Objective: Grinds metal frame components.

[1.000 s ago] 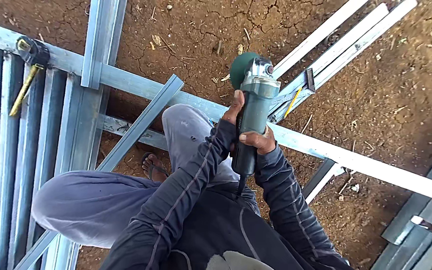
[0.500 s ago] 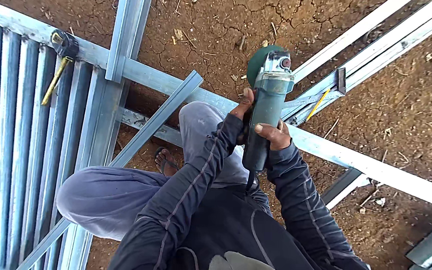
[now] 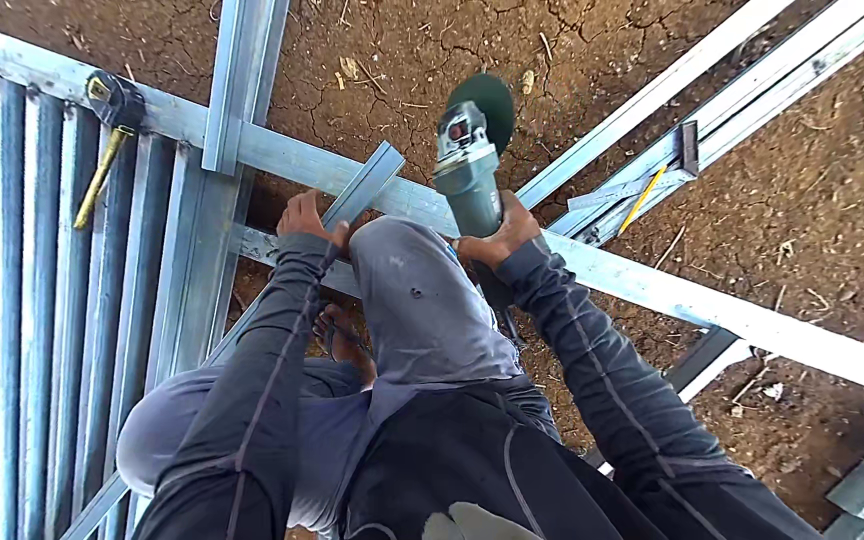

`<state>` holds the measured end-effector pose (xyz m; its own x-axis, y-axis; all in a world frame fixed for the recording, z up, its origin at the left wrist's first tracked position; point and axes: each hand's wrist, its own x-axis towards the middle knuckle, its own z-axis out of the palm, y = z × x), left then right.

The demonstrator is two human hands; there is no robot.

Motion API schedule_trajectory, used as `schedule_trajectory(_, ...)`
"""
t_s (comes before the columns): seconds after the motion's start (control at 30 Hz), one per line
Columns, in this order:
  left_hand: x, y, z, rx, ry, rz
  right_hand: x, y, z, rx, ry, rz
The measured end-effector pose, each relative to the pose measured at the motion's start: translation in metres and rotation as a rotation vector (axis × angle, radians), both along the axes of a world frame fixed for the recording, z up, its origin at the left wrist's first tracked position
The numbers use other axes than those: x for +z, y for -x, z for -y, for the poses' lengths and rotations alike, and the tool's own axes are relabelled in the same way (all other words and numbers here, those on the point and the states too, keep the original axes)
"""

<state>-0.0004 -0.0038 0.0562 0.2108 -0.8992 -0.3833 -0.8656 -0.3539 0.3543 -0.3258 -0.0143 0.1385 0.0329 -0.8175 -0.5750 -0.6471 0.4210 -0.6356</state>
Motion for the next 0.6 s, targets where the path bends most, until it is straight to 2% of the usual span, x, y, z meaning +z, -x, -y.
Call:
schedule_trajectory(0.1,-0.020,-0.009,-0.007,-0.101,-0.139,0.106,-0.015,-0.007,0.002,0.031,-0.009,0.051)
schedule_trajectory(0.2,-0.036,-0.016,-0.010,-0.157,-0.129,0.166,-0.022,-0.014,0.002,0.035,-0.015,0.056)
schedule_trajectory(0.33,-0.049,-0.014,-0.007,-0.078,-0.178,0.120,-0.023,-0.023,0.000,0.030,-0.021,-0.061)
schedule_trajectory(0.43,-0.044,-0.006,-0.003,-0.007,-0.247,0.090,-0.022,-0.027,0.001,0.063,-0.011,-0.190)
schedule_trajectory(0.6,-0.046,-0.009,-0.004,-0.006,-0.268,0.108,-0.025,-0.038,0.010,0.141,-0.003,-0.339)
